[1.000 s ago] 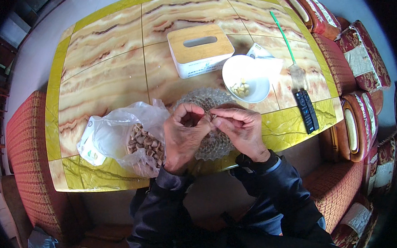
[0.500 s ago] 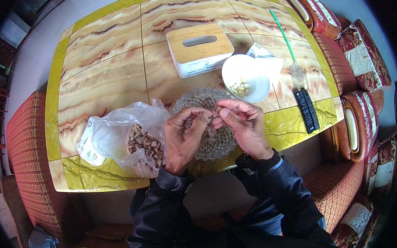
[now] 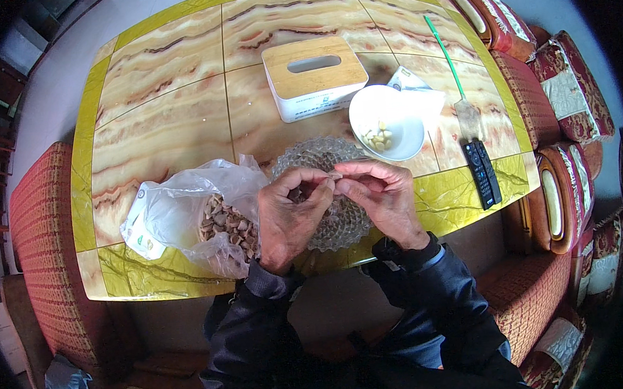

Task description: The person sits at a table and peels small nuts by hand, removing the outer shell and placing the peeled kernels into a white bowl. The shells are discarded into a plastic bag on the table.

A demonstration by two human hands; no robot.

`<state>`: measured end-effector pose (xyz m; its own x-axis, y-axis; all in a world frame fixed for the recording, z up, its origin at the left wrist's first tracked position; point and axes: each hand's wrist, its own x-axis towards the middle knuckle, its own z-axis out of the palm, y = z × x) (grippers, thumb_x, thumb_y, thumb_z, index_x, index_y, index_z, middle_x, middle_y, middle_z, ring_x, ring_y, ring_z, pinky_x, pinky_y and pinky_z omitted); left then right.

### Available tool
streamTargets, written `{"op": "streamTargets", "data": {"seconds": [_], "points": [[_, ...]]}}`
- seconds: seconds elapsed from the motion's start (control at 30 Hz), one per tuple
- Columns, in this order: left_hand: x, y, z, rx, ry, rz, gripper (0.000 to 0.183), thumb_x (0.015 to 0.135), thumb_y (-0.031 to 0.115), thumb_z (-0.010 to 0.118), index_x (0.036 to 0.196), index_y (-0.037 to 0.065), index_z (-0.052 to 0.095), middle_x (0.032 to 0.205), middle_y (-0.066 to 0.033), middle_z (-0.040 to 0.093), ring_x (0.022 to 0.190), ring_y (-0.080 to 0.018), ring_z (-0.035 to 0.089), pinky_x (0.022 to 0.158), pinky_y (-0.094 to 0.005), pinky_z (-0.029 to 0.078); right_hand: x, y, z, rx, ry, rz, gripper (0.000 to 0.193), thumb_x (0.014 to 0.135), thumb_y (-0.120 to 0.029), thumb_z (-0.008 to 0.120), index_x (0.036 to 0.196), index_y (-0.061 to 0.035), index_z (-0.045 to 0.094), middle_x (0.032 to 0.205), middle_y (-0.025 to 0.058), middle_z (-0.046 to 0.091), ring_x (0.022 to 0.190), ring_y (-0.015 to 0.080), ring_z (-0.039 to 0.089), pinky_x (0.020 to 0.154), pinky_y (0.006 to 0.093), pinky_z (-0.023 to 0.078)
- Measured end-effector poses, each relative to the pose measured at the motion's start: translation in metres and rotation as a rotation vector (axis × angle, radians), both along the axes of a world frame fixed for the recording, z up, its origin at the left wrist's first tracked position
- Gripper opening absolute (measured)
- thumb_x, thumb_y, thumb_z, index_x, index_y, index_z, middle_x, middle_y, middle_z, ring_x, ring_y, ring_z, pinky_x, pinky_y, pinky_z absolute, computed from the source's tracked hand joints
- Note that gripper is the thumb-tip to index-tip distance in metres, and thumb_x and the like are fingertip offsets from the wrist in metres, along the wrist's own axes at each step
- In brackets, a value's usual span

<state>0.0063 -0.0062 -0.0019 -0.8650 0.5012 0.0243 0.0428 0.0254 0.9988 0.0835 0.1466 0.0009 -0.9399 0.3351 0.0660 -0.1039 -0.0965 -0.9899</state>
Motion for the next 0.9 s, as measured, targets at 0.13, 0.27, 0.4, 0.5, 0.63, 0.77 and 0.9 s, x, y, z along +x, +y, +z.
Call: {"op": "streamTargets", "data": {"seconds": [0.13,0.27,0.4,0.5,0.63,0.77,0.9], "points": [[0.0017,0.0032,-0.0009,0.081,-0.073,0.027,0.007,0.088,0.003,0.074,0.092,-0.001,0.071,0.083,-0.0019,0.07,0.074,-0.0056,0.062,0.066,-0.0215,0.051,0.0005,0.0013,-0.0014,0.005,0.002,0.01,0.027,0.088,0.011,0.068,0.114,0.0033,0.068,0.104,0.0126,0.073,0.093,0.0152,0.071,0.084,0.0268,0.059],[-0.0001,0.002,-0.0047,0.112,-0.001,0.005,0.007,0.088,0.003,0.074,0.091,-0.001,0.071,0.083,-0.0028,0.07,0.074,-0.006,0.063,0.066,-0.0215,0.051,0.0019,0.0013,-0.0025,-0.011,-0.029,0.008,0.025,0.087,0.012,0.068,0.111,0.0033,0.07,0.102,0.0128,0.073,0.09,0.0148,0.071,0.081,0.0264,0.06],[-0.0007,0.0007,-0.0055,0.077,0.044,-0.005,0.006,0.087,0.001,0.074,0.091,-0.002,0.07,0.083,-0.0038,0.07,0.074,-0.0063,0.063,0.067,-0.0215,0.051,0.0029,0.0006,-0.0035,-0.033,-0.037,0.006,0.023,0.087,0.011,0.068,0.109,0.0036,0.07,0.101,0.0129,0.073,0.087,0.0148,0.071,0.078,0.0259,0.061],[0.0019,0.0006,-0.0025,0.045,-0.015,-0.007,0.005,0.088,0.001,0.072,0.091,-0.002,0.07,0.084,-0.0042,0.069,0.074,-0.0064,0.064,0.067,-0.0215,0.051,0.0033,-0.0007,-0.0055,-0.084,-0.047,0.004,0.023,0.087,0.012,0.068,0.108,0.0038,0.07,0.101,0.0131,0.073,0.086,0.015,0.071,0.076,0.0256,0.061],[0.0034,0.0013,0.002,0.058,-0.02,-0.005,0.005,0.088,0.001,0.072,0.09,-0.003,0.069,0.084,-0.0043,0.069,0.074,-0.007,0.065,0.067,-0.0217,0.051,0.004,-0.0003,-0.0067,-0.083,-0.066,0.01,0.023,0.087,0.011,0.068,0.108,0.0042,0.07,0.1,0.0135,0.073,0.086,0.0151,0.072,0.075,0.0257,0.061],[0.0034,0.0022,0.0017,0.109,-0.094,-0.014,0.004,0.087,0.0,0.072,0.09,-0.001,0.069,0.08,-0.0031,0.069,0.074,-0.0068,0.065,0.067,-0.0214,0.051,0.0039,-0.0023,-0.0043,-0.125,-0.084,0.009,0.022,0.088,0.009,0.068,0.11,0.0042,0.07,0.099,0.0127,0.073,0.085,0.015,0.07,0.076,0.0268,0.06],[0.0041,0.0048,-0.0034,0.185,-0.164,-0.005,0.006,0.086,-0.001,0.073,0.09,0.0,0.068,0.076,-0.0017,0.069,0.072,-0.0059,0.063,0.065,-0.0209,0.05,0.0047,-0.0058,-0.0016,-0.173,-0.12,0.0,0.021,0.09,0.005,0.069,0.11,0.0028,0.072,0.098,0.009,0.073,0.085,0.012,0.066,0.077,0.0264,0.055]]}}
